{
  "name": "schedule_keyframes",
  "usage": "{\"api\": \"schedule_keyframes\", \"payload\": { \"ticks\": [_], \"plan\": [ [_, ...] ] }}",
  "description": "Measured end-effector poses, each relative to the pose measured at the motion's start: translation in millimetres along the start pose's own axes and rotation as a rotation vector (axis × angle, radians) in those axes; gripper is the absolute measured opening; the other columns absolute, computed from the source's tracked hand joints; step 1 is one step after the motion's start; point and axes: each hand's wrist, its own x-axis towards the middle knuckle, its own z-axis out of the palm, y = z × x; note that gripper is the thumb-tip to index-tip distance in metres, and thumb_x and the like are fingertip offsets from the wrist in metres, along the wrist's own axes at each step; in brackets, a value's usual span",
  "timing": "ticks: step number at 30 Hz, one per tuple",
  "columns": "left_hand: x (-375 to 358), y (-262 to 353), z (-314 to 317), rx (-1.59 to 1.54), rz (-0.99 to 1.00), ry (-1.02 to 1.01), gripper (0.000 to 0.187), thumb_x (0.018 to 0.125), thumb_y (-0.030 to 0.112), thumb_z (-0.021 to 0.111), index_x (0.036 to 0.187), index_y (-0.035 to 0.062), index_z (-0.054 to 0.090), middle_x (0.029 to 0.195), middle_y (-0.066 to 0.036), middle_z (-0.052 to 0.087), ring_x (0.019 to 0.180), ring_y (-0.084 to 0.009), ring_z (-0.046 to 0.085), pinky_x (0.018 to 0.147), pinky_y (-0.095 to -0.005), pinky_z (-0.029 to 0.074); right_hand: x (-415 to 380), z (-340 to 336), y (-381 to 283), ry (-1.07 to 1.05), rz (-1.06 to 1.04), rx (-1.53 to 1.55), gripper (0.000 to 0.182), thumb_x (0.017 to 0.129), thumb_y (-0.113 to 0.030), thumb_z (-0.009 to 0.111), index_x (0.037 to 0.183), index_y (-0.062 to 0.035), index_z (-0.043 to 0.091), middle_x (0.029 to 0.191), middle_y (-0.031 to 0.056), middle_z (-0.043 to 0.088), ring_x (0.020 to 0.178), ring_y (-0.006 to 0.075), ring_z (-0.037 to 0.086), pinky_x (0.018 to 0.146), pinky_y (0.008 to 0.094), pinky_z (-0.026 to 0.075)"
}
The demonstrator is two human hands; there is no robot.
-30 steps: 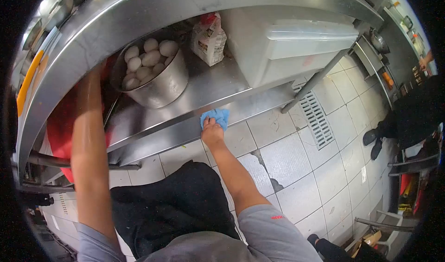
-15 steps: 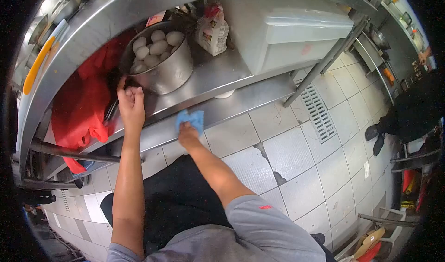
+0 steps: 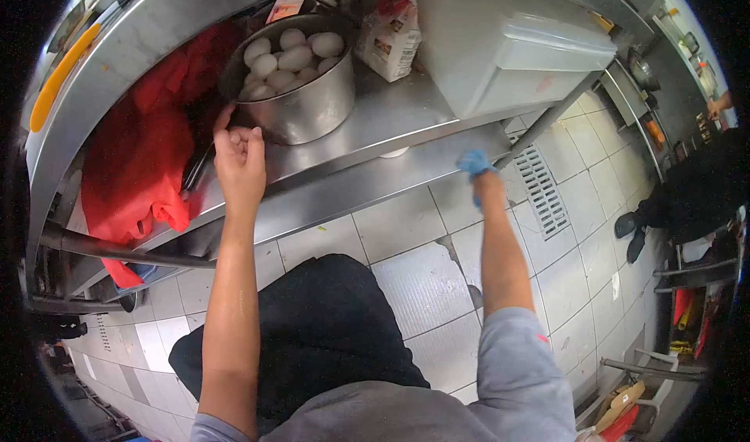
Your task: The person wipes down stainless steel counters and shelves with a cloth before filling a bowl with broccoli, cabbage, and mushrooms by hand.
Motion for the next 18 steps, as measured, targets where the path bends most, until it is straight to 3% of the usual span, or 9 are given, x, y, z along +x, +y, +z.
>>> {"api": "schedule_keyframes", "payload": {
  "ticks": [1,2,4,6,7,8,11,14,18],
  "plan": [
    [0,-1,-1,0.019,0.013,-0.001,0.05,0.093,0.003,0.057,0.139,-0.0012,0.037,0.077,-0.002,0.054,0.066,-0.0058,0.048,0.059,-0.0197,0.04,9,-1,-2,0.337,0.071,-0.06,0.028,0.084,-0.028,0.06,0.09,-0.0019,0.068,0.098,0.02,0.068,0.088,0.0378,0.065,0.075,0.0472,0.052],
    [1,-2,0,0.035,0.027,0.002,0.05,0.093,0.003,0.057,0.139,-0.0011,0.037,0.077,-0.002,0.054,0.065,-0.0058,0.048,0.059,-0.0197,0.04,13,2,-4,0.34,0.067,-0.063,0.028,0.084,-0.028,0.06,0.09,-0.0019,0.068,0.098,0.02,0.068,0.088,0.0378,0.065,0.075,0.0472,0.052],
    [1,-2,-1,0.017,0.023,0.007,0.05,0.093,0.003,0.058,0.138,-0.0015,0.037,0.076,-0.003,0.055,0.064,-0.0059,0.048,0.059,-0.0198,0.04,7,13,-26,0.731,-0.199,-0.275,0.033,0.082,-0.035,0.063,0.088,-0.0031,0.072,0.084,0.0173,0.068,0.081,0.0375,0.065,0.073,0.0473,0.052],
    [1,3,-2,0.012,0.013,-0.014,0.049,0.093,0.003,0.057,0.137,-0.0019,0.038,0.076,-0.002,0.055,0.064,-0.0055,0.048,0.059,-0.0197,0.04,13,68,-52,0.289,-0.491,-0.705,0.03,0.083,-0.029,0.06,0.088,-0.0023,0.072,0.091,0.014,0.067,0.084,0.033,0.062,0.075,0.0459,0.051],
    [2,3,-3,0.014,0.015,-0.005,0.049,0.093,0.003,0.057,0.137,-0.0019,0.038,0.076,-0.002,0.055,0.064,-0.0055,0.048,0.059,-0.0197,0.04,9,119,-71,0.296,-0.485,-0.735,0.03,0.084,-0.024,0.056,0.097,-0.0005,0.069,0.11,0.0171,0.063,0.095,0.0327,0.057,0.083,0.0459,0.049],
    [1,1,-5,-0.008,0.016,-0.023,0.048,0.093,0.003,0.057,0.137,-0.002,0.038,0.076,-0.002,0.055,0.064,-0.005,0.047,0.058,-0.0195,0.039,-33,142,-119,0.403,-0.209,-0.506,0.038,0.085,-0.025,0.056,0.111,0.0011,0.063,0.12,0.0197,0.057,0.11,0.0369,0.051,0.088,0.0462,0.048],
    [-1,-2,-7,-0.131,0.003,-0.014,0.044,0.092,0.002,0.057,0.134,-0.0008,0.043,0.073,-0.002,0.053,0.062,-0.0052,0.047,0.058,-0.0204,0.04,-123,190,-191,0.359,-0.399,-0.47,0.045,0.09,-0.025,0.049,0.125,0.002,0.056,0.137,0.0198,0.048,0.125,0.0402,0.042,0.094,0.0478,0.044],
    [-9,7,-22,-0.248,-0.03,0.027,0.037,0.091,0.001,0.057,0.128,0.0018,0.052,0.071,-0.001,0.051,0.062,-0.0044,0.047,0.057,-0.0207,0.041,-180,231,-241,0.128,-0.669,-0.187,0.034,0.087,-0.02,0.05,0.114,-0.0024,0.061,0.134,0.0165,0.05,0.125,0.0373,0.043,0.094,0.0488,0.043],
    [-45,38,-103,0.2,0.008,-0.362,0.028,0.092,0.003,0.057,0.12,0.0033,0.059,0.08,0.0,0.058,0.071,-0.0065,0.053,0.065,-0.0227,0.044,-190,245,-291,-0.08,-0.955,0.104,0.026,0.084,-0.018,0.058,0.105,-0.0027,0.064,0.108,0.0145,0.062,0.104,0.0307,0.055,0.086,0.044,0.047]
  ]
}}
